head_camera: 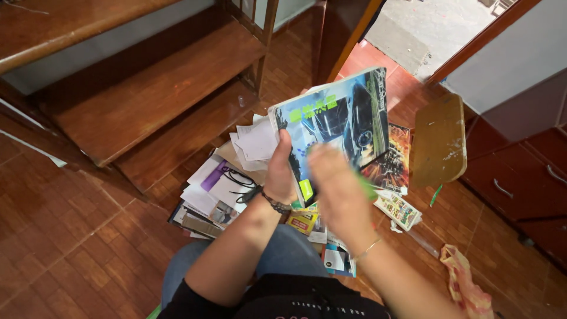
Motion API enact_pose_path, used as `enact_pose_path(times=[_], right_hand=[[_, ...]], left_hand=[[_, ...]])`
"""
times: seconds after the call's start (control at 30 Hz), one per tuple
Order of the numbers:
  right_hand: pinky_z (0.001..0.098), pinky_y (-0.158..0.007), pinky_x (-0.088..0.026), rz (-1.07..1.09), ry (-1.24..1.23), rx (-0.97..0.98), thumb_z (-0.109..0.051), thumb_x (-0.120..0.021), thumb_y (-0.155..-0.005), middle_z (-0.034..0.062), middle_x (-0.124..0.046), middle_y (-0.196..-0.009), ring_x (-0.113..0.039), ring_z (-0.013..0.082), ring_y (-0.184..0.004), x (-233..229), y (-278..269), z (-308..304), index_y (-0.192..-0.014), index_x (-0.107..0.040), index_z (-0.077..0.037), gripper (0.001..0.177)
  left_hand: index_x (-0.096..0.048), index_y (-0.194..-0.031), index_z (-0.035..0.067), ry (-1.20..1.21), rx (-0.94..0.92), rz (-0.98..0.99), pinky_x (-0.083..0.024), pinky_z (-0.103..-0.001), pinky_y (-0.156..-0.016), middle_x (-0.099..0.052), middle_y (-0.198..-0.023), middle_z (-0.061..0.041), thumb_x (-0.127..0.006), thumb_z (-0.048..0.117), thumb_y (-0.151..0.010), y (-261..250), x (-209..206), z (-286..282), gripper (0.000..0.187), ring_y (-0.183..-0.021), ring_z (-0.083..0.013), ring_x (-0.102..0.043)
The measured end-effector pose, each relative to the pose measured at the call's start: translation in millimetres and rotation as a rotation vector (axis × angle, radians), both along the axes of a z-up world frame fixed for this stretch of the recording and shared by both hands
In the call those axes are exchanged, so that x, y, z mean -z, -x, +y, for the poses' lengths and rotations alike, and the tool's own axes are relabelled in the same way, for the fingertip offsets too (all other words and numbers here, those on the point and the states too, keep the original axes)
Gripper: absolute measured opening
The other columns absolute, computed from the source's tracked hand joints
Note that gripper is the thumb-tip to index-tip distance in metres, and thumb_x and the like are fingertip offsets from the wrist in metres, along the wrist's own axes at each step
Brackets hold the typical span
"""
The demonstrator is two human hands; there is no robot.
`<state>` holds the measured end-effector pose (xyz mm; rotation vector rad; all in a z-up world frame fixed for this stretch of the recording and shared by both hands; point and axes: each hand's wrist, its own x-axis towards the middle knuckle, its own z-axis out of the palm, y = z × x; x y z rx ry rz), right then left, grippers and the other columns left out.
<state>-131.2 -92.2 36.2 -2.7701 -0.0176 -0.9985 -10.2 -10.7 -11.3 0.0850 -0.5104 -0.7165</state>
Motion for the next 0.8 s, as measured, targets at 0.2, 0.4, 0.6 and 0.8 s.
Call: enact_pose_path(times=[0.2, 0.4, 0.6, 0.8], right_hand=[[0.0515, -0.124, -0.037, 0.046, 0.040, -0.142, 0.013, -0.056, -0.077, 0.0181, -0.055, -0.151, -0.046, 0.0426, -0.146, -2, -24, -17, -0.145, -0.055, -0.003, 0.069], [0.0533, -0.125, -0.035, 0.075, 0.001, -0.217, 0.011, -0.058, -0.077, 0.0173, -0.051, -0.154, -0.045, 0.0422, -0.148, -10, -55, -3, -0.146, -0.052, -0.002, 0.071], [0.0517, -0.124, -0.036, 0.030, -0.003, -0.131, 0.011, -0.058, -0.076, 0.0151, -0.050, -0.156, -0.044, 0.0388, -0.149, -54, -105, -50, -0.146, -0.055, -0.007, 0.072], [0.0485, -0.124, -0.039, -0.133, -0.109, 0.002, 0.016, -0.052, -0.081, 0.0175, -0.052, -0.152, -0.046, 0.0359, -0.149, -79, -142, -29, -0.143, -0.055, -0.002, 0.065]], left_hand=[[-0.032, -0.161, -0.005, -0.056, 0.009, 0.067, -0.042, -0.047, -0.122, -0.050, -0.152, -0.022, -0.047, 0.053, -0.116, -18, 33, -5, 0.075, -0.136, -0.0321, -0.055], [-0.030, -0.163, 0.000, -0.122, -0.056, 0.110, -0.042, -0.045, -0.119, -0.049, -0.152, -0.017, -0.049, 0.051, -0.114, -55, 25, -9, 0.074, -0.136, -0.0288, -0.054], [-0.025, -0.167, 0.012, 0.021, -0.019, 0.081, -0.037, -0.043, -0.122, -0.043, -0.162, -0.009, -0.050, 0.049, -0.109, -102, -51, -4, 0.073, -0.142, -0.0253, -0.047], [-0.024, -0.168, 0.015, 0.054, -0.010, 0.029, -0.036, -0.046, -0.123, -0.041, -0.164, -0.007, -0.050, 0.046, -0.108, -149, -117, -3, 0.072, -0.145, -0.0253, -0.046]])
